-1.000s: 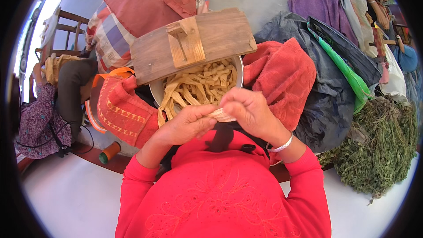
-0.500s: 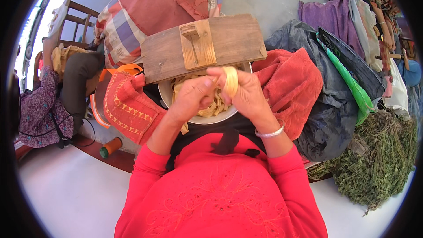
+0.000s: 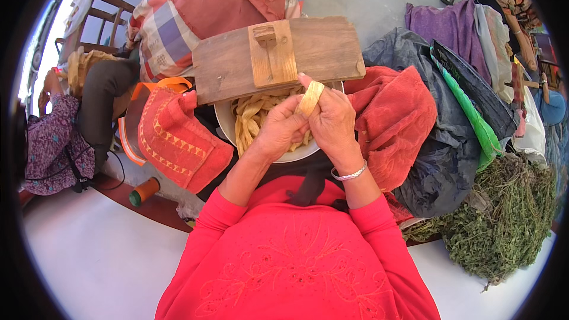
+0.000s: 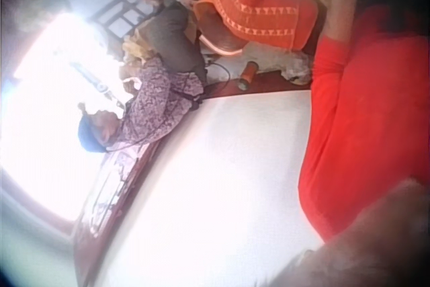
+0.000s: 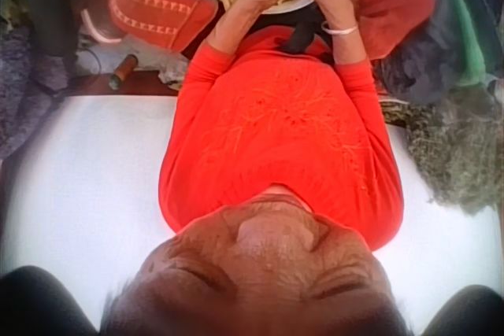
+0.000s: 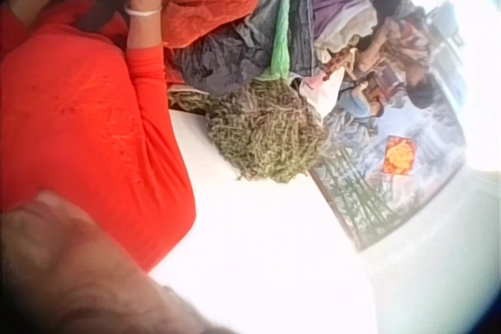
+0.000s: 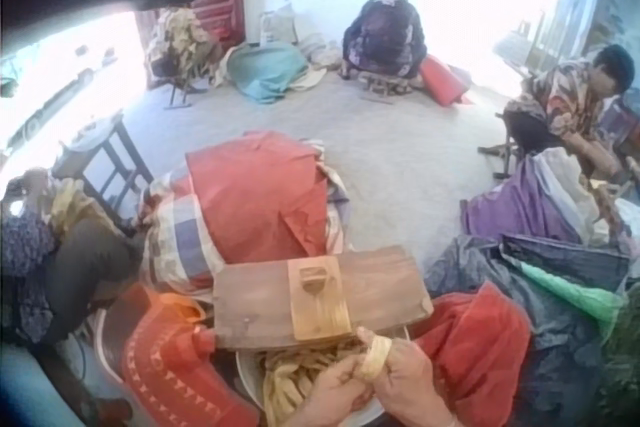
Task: The person processes strips of dough by hand, pulling and twisting them while using a wooden tool to organize them in a bowl.
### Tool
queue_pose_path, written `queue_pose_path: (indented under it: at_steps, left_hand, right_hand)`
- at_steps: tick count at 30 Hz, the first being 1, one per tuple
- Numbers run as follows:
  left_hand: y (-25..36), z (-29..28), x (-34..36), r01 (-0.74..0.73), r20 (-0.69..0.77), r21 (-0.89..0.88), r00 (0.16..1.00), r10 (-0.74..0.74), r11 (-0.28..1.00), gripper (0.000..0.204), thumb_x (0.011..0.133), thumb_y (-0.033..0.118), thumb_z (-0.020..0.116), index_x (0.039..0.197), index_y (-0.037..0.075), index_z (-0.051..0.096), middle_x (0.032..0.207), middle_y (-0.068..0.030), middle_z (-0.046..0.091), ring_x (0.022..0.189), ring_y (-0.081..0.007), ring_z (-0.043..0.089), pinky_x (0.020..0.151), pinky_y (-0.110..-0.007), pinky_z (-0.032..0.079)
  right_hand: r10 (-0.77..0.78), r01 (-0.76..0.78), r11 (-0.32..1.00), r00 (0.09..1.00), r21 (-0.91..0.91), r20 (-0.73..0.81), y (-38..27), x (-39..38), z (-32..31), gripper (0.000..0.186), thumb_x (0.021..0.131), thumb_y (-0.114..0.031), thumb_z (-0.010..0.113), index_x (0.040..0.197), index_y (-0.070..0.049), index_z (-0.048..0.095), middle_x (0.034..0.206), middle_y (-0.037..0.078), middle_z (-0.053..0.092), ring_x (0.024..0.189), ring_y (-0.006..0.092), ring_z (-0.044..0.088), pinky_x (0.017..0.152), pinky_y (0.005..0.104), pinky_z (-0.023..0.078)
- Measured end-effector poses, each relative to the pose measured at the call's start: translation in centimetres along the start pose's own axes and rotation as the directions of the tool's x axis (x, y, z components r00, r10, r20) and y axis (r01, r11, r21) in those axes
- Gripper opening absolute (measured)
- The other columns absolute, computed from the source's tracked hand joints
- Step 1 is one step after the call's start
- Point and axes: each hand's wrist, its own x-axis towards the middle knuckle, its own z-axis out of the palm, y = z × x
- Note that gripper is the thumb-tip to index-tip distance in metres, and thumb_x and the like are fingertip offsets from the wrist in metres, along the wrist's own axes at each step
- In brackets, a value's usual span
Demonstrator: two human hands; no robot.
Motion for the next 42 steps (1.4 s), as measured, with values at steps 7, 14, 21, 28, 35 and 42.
queue_pose_path:
  at_steps: [7,14,21,28,35,42]
  left_hand:
    - [-0.9,-0.9,-1.7,-0.313,0.031,0.836,0.847,0.531,0.45,0.018,0.091,0.009,0.06,0.108,0.004,0.059,0.071,-0.0058,0.056,0.061,-0.0156,0.054,0.052,-0.031,0.042]
    - [-0.1,-1.3,-2.6,-0.419,0.328,0.907,0.623,0.71,-0.052,0.029,0.08,0.0,0.064,0.109,0.001,0.063,0.102,-0.0137,0.066,0.088,-0.0307,0.064,0.072,-0.035,0.052]
    - [1.4,-0.1,-3.4,-0.457,0.164,0.79,0.801,0.576,0.41,0.032,0.082,0.003,0.065,0.113,0.001,0.059,0.11,-0.0156,0.062,0.098,-0.0326,0.062,0.08,-0.036,0.051]
    - [2.4,0.8,-1.0,-0.208,0.01,0.935,0.824,0.567,0.286,0.015,0.087,0.01,0.061,0.093,-0.001,0.052,0.085,-0.0102,0.058,0.075,-0.0227,0.06,0.064,-0.034,0.048]
    - [1.0,-2.9,-2.9,-0.023,-0.194,0.3,0.977,0.084,0.954,0.011,0.094,0.012,0.057,0.092,0.001,0.054,0.076,-0.0005,0.056,0.067,-0.0045,0.048,0.057,-0.022,0.04]
    - [2.3,-3.8,-6.7,-0.24,0.102,0.947,0.856,0.506,0.214,0.006,0.088,0.004,0.062,0.093,0.002,0.058,0.078,-0.0076,0.058,0.07,-0.0172,0.059,0.063,-0.03,0.047]
  right_hand:
    - [0.069,-0.069,0.998,0.985,-0.005,0.16,1.4,-1.2,-0.7,0.017,0.086,-0.012,0.063,0.101,-0.011,0.072,0.082,0.007,0.065,0.07,0.023,0.062,0.066,0.0312,0.047]
    - [0.387,-0.719,0.161,0.676,0.676,0.627,1.4,-3.7,0.7,0.022,0.096,-0.018,0.057,0.104,0.0,0.067,0.098,0.003,0.068,0.086,0.0121,0.063,0.08,0.0248,0.049]
    - [0.29,-0.721,0.07,0.676,0.69,0.677,1.9,-3.4,0.3,0.016,0.09,-0.007,0.06,0.103,-0.001,0.069,0.105,0.002,0.066,0.094,0.0114,0.062,0.086,0.028,0.049]
    - [0.148,-0.207,0.857,0.976,0.473,0.159,1.3,-1.9,0.7,0.011,0.081,0.004,0.065,0.092,0.003,0.067,0.116,0.01,0.053,0.099,0.0155,0.053,0.084,0.0259,0.044]
    - [0.142,-0.14,0.886,0.989,0.442,0.03,0.2,-2.0,0.0,0.012,0.078,0.004,0.068,0.089,0.001,0.068,0.112,0.008,0.054,0.099,0.0161,0.053,0.087,0.0262,0.043]
    - [0.211,-0.296,0.85,0.949,0.435,0.233,2.0,-1.6,-2.5,0.044,0.082,-0.016,0.07,0.123,-0.005,0.057,0.137,0.016,0.046,0.13,0.0256,0.042,0.105,0.0344,0.035]
